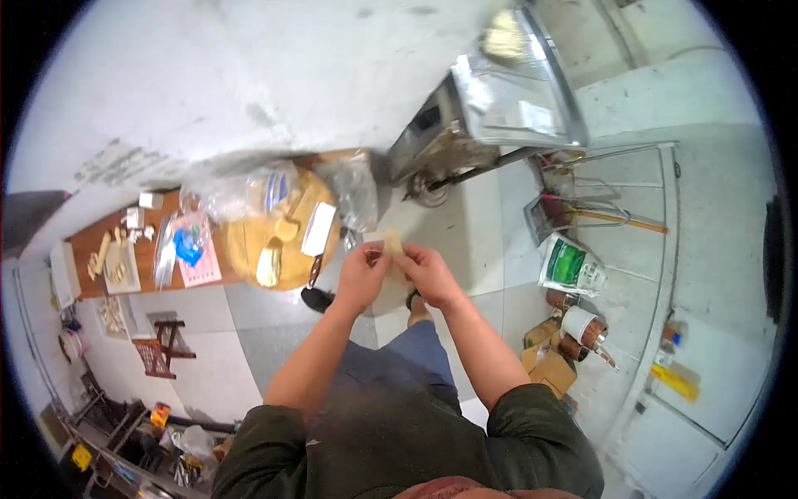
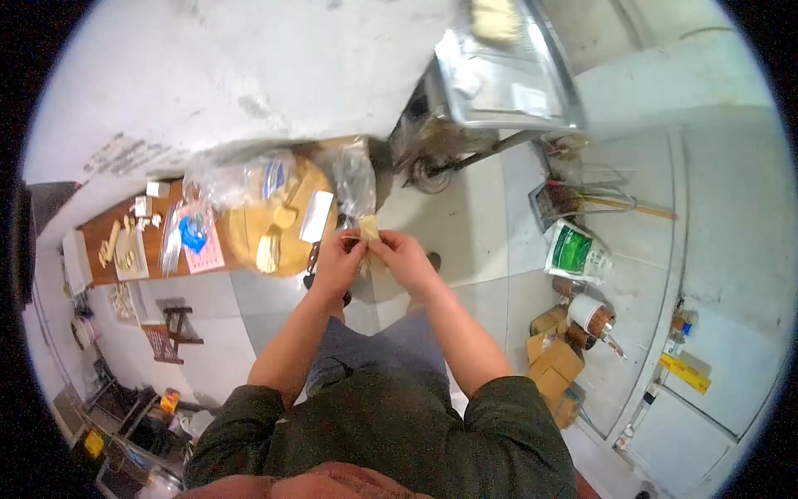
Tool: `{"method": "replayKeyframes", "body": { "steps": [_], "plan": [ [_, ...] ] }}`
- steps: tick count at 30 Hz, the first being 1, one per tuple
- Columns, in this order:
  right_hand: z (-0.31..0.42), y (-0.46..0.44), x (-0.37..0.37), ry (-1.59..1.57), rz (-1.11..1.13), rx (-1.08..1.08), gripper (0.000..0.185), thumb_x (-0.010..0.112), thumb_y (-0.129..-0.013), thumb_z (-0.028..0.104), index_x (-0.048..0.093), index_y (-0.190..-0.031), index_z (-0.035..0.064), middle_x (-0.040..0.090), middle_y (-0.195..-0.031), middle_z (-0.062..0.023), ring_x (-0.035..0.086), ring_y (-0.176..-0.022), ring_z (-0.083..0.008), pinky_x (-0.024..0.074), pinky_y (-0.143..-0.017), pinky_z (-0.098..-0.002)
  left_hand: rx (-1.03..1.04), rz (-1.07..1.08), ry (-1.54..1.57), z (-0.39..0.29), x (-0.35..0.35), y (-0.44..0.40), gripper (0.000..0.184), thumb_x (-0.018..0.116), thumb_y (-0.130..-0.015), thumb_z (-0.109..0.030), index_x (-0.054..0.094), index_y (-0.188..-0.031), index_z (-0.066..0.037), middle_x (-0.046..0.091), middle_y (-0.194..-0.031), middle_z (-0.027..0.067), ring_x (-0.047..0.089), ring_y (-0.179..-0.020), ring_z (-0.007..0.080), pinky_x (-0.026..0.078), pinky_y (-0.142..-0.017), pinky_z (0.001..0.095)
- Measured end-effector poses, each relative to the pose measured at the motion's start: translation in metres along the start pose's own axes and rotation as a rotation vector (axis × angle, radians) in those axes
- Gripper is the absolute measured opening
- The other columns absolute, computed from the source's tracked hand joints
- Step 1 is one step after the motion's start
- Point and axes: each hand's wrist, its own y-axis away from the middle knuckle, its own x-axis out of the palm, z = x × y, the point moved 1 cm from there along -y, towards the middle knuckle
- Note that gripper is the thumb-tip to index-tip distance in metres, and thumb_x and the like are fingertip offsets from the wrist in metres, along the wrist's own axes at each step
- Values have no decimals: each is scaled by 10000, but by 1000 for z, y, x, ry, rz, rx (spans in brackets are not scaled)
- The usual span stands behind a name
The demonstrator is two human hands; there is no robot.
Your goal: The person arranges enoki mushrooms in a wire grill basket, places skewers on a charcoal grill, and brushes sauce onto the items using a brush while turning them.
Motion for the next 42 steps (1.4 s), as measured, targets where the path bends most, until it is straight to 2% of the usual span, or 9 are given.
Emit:
{"method": "replayKeyframes", "body": {
  "steps": [5, 9, 11, 15, 21, 26, 29, 37, 42],
  "plan": [
    [17, 49, -135, -276, -2, -226, 211, 605, -905, 116, 625, -1063, -21, 654, -921, -22, 592, -809, -83, 482, -721, -237, 14, 69, -34, -59, 133, 1, 211, 617, -891, -142, 624, -1023, 22, 656, -845, 43, 588, -758, 93, 474, -684, 252],
    [49, 69, -252, -332, -115, -366, 205, 607, -889, 110, 619, -1022, -46, 657, -906, -43, 602, -783, -92, 488, -695, -243, -1, 132, 356, -75, 251, -27, 157, 599, -904, -130, 628, -990, -2, 641, -853, 15, 572, -752, 90, 462, -687, 241],
    [61, 79, -301, -289, -133, -364, 207, 613, -882, 100, 617, -1019, -54, 654, -903, -43, 603, -782, -94, 488, -695, -242, -3, 111, 389, -103, 300, -36, 144, 614, -875, -103, 618, -983, -7, 640, -862, 21, 570, -740, 93, 466, -686, 250],
    [96, 81, -365, -355, -79, -473, 216, 633, -867, 89, 616, -1029, -52, 655, -904, -46, 605, -778, -98, 488, -692, -239, 2, 49, 448, -139, 374, -67, 110, 661, -869, -88, 620, -940, -14, 631, -807, 18, 538, -624, 71, 415, -547, 203],
    [138, 34, -437, -302, -41, -456, 208, 627, -856, 34, 616, -1047, -47, 659, -933, -60, 612, -789, -100, 487, -701, -232, 6, -4, 450, -167, 424, -133, 112, 635, -896, -113, 636, -938, -10, 631, -780, 23, 547, -612, 81, 435, -544, 218],
    [186, -32, -492, -471, -128, -383, 212, 623, -855, 48, 611, -1041, -54, 654, -924, -65, 606, -785, -101, 475, -694, -226, 54, 25, 934, -196, 464, -213, 110, 617, -907, -115, 588, -964, -26, 642, -844, 51, 599, -706, 126, 499, -673, 255],
    [219, -59, -523, -178, -59, -367, 235, 626, -855, 65, 607, -1051, -62, 652, -924, -65, 603, -796, -103, 474, -700, -236, -20, -79, 757, -204, 482, -260, 120, 630, -895, -108, 586, -971, -26, 651, -896, 62, 616, -769, 135, 509, -722, 269],
    [299, -131, -552, 126, 226, -230, 274, 585, -908, 129, 619, -1111, -53, 655, -953, -44, 574, -821, -84, 460, -719, -239, 10, -179, 815, -254, 487, -318, 201, 624, -889, -82, 595, -1062, 17, 645, -938, 56, 603, -793, 108, 489, -736, 253],
    [321, -198, -568, 389, 349, -115, 187, 659, -860, 130, 641, -950, -33, 651, -815, -21, 552, -696, -63, 432, -606, -221, 65, -427, 765, -247, 499, -351, 238, 611, -888, -121, 598, -1066, 37, 645, -925, 65, 594, -795, 108, 478, -704, 268]
  ]
}}
